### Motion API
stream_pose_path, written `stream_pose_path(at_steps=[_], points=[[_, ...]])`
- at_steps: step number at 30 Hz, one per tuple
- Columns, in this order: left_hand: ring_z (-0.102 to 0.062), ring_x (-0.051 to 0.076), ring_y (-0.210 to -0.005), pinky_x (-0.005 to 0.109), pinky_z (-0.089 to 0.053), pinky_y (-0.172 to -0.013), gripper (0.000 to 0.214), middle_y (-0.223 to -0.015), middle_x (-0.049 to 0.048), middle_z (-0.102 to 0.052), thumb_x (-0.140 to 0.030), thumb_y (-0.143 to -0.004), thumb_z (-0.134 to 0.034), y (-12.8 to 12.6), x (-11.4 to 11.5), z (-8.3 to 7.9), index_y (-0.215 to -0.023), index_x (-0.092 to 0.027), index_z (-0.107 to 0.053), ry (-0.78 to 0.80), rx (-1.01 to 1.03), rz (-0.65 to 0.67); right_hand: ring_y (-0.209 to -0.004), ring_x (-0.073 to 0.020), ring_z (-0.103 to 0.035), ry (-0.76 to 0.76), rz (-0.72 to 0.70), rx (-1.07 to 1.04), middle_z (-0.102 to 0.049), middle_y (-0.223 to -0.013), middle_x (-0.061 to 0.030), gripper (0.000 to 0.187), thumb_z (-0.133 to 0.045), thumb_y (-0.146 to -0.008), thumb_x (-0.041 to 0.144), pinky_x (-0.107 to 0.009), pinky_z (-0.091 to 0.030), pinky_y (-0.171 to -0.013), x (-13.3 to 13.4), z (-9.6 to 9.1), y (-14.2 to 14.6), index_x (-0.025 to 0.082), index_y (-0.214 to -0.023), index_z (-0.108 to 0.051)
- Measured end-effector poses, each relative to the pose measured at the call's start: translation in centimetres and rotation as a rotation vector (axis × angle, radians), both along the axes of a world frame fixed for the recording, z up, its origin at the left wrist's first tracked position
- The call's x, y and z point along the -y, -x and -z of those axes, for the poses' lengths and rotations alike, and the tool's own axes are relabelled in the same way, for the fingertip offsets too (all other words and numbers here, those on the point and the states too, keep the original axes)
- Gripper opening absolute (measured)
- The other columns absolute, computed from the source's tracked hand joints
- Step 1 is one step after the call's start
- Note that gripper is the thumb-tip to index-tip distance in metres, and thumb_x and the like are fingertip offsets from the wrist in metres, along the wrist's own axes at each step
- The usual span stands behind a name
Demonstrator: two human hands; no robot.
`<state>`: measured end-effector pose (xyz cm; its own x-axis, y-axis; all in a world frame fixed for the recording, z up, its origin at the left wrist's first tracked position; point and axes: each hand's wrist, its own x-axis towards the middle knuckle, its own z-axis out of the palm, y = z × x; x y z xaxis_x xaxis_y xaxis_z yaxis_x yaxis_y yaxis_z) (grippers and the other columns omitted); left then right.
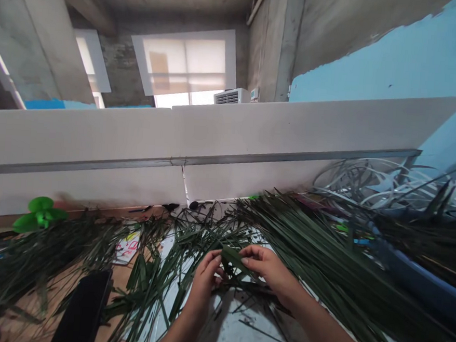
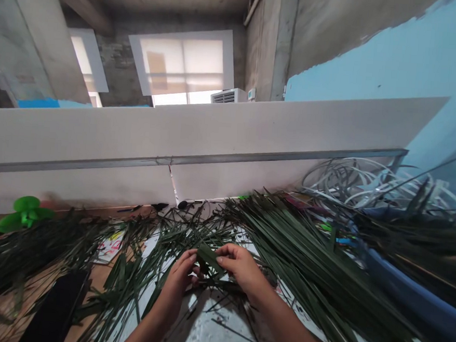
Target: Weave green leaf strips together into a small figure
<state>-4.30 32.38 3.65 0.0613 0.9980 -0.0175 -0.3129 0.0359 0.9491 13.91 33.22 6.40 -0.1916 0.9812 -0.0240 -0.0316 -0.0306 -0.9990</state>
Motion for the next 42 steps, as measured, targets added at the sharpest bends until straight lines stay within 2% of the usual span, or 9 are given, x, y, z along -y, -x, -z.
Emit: stream_pose_path(at_steps=[3,5,11,18,22,27,32,37,42], points=[[-0.054,0.013,-0.063,0.023,-0.04,-0.054,0.049,-0.099,0.0057,-0.07,-0.046,-0.08,-0.069,0.3,0.1,-0.2,-0.122,-0.021,-0.065,-0.142,-0.176,-0.073,-0.066,-0.015,-0.052,-0.02,-0.014,-0.002,-0.067,-0.075,0.0005,0.025,-0.073,-0.067,0.034,-0.028,-0.034,-0.063,0.1,-0.2,-0.3,0.018,-0.085,-0.07],[-0.056,0.016,-0.067,0.026,-0.045,-0.061,0.046,-0.108,0.0076,-0.07,-0.039,-0.08,-0.07,0.4,0.0,-0.3,-0.123,-0.023,-0.066,-0.278,-0.321,-0.117,-0.067,-0.0154,-0.052,-0.031,-0.03,0.005,-0.067,-0.075,0.0007,0.025,-0.073,-0.066,0.031,-0.028,-0.035,-0.065,0.2,-0.3,-0.4,0.018,-0.088,-0.071],[-0.063,0.026,-0.098,0.035,-0.049,-0.08,0.015,-0.104,0.0083,-0.07,-0.025,-0.085,-0.064,0.4,0.5,-0.7,-0.094,-0.025,-0.077,-0.596,-0.697,-0.128,-0.06,-0.0124,-0.043,-0.03,-0.056,0.038,-0.059,-0.066,0.0039,0.023,-0.069,-0.065,0.025,-0.027,-0.03,-0.058,0.3,-0.8,-0.4,0.018,-0.087,-0.072],[-0.065,0.025,-0.092,0.039,-0.048,-0.086,0.013,-0.094,0.0054,-0.075,-0.021,-0.085,-0.067,0.2,0.9,-0.8,-0.093,-0.025,-0.076,-0.683,-0.797,-0.056,-0.057,-0.0104,-0.038,-0.015,-0.067,0.021,-0.057,-0.065,0.0047,0.017,-0.067,-0.065,0.024,-0.026,-0.026,-0.055,0.8,-1.7,-0.3,0.018,-0.081,-0.07],[-0.065,0.025,-0.095,0.038,-0.048,-0.087,0.016,-0.097,0.0051,-0.076,-0.022,-0.084,-0.068,0.1,1.0,-0.9,-0.097,-0.026,-0.076,-0.649,-0.697,-0.03,-0.057,-0.0104,-0.037,-0.007,-0.084,-0.006,-0.058,-0.067,0.0035,0.019,-0.065,-0.066,0.024,-0.026,-0.026,-0.055,0.8,-1.6,-0.4,0.017,-0.082,-0.071],[-0.066,0.026,-0.091,0.036,-0.047,-0.085,0.012,-0.092,0.0065,-0.076,-0.03,-0.08,-0.071,-0.3,1.5,-1.2,-0.089,-0.025,-0.079,-0.475,-0.555,0.002,-0.057,-0.0112,-0.038,0.0,-0.076,-0.027,-0.058,-0.066,0.0031,0.015,-0.066,-0.068,0.026,-0.026,-0.025,-0.055,0.9,-1.7,-0.4,0.018,-0.081,-0.071],[-0.062,0.023,-0.075,0.031,-0.045,-0.073,0.017,-0.077,0.006,-0.074,-0.036,-0.078,-0.071,-0.6,1.3,-1.3,-0.079,-0.02,-0.078,-0.277,-0.413,0.023,-0.058,-0.0129,-0.045,-0.02,-0.057,-0.042,-0.06,-0.067,0.0012,0.033,-0.066,-0.079,0.051,-0.026,-0.028,-0.055,1.1,-2.0,-0.4,0.018,-0.084,-0.068],[-0.054,0.018,-0.067,0.027,-0.041,-0.064,0.023,-0.069,0.0031,-0.066,-0.041,-0.073,-0.076,-0.8,1.0,-1.2,-0.073,-0.017,-0.076,-0.228,-0.29,0.022,-0.063,-0.0151,-0.05,-0.224,-0.027,0.242,-0.058,-0.067,0.0018,0.027,-0.07,-0.075,0.045,-0.026,-0.036,-0.059,0.6,-1.3,0.0,0.019,-0.075,-0.062],[-0.052,0.014,-0.06,0.024,-0.041,-0.059,0.03,-0.064,0.0,-0.063,-0.042,-0.062,-0.085,-1.1,1.3,-1.4,-0.071,-0.017,-0.074,-0.062,-0.117,0.084,-0.07,-0.0182,-0.055,-0.338,0.049,0.506,-0.062,-0.071,0.0001,0.022,-0.055,-0.086,0.037,-0.027,-0.037,-0.063,0.4,-1.5,-0.9,0.02,-0.075,-0.063]])
